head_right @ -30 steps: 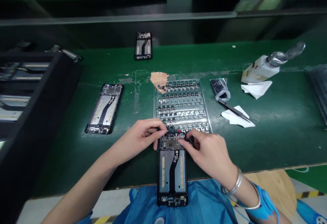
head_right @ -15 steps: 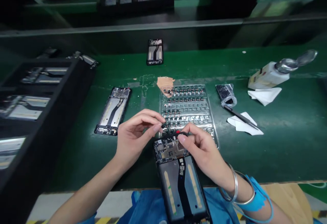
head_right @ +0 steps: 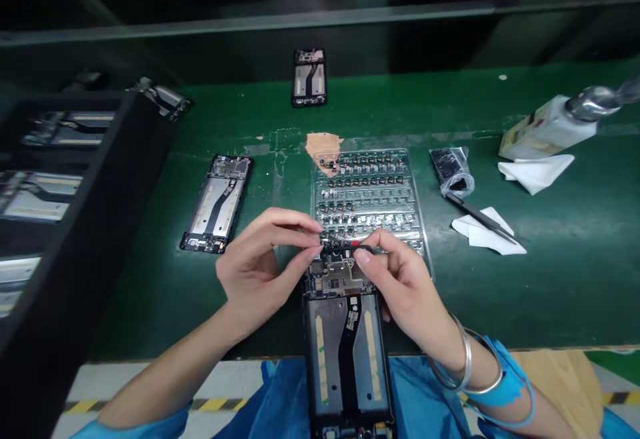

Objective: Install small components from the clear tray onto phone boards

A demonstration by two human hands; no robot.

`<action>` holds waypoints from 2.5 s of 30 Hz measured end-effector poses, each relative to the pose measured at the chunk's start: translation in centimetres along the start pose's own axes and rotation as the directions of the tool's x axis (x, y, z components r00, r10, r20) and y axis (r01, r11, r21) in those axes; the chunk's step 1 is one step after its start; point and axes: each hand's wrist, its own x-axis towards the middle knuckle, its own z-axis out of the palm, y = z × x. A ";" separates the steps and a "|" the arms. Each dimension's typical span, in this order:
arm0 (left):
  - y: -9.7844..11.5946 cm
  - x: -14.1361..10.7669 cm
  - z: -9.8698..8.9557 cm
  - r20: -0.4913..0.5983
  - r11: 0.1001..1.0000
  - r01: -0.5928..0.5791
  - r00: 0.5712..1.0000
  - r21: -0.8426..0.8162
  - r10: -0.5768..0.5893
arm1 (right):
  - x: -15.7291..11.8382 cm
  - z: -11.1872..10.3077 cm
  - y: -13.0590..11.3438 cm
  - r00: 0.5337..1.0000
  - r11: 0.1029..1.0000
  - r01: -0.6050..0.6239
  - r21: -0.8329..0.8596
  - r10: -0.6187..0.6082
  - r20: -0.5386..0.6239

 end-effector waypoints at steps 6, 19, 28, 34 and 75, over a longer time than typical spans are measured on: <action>0.0 0.0 0.1 0.002 0.981 -0.132 0.991 0.144 0.133 | 0.0 0.1 -0.1 1.000 1.000 0.017 0.012 -0.017 0.000; -0.3 0.3 -0.7 0.385 0.860 -0.420 0.874 0.288 0.298 | 0.1 -0.3 0.1 0.999 0.998 0.048 -0.028 -0.048 0.002; 0.3 0.1 0.5 0.570 0.676 0.705 0.652 -0.214 -0.499 | 0.3 -1.0 0.3 0.993 0.992 0.105 -0.068 -0.108 -0.051; -0.2 -0.6 1.1 0.549 0.690 0.696 0.662 -0.197 -0.510 | 0.7 -0.7 -0.2 0.963 0.918 0.211 -0.336 -0.255 -0.093; 0.6 -0.1 0.8 0.928 -0.044 0.932 0.353 -0.360 -0.116 | -0.6 -1.1 -0.3 0.932 0.933 0.353 -0.066 -0.357 -0.067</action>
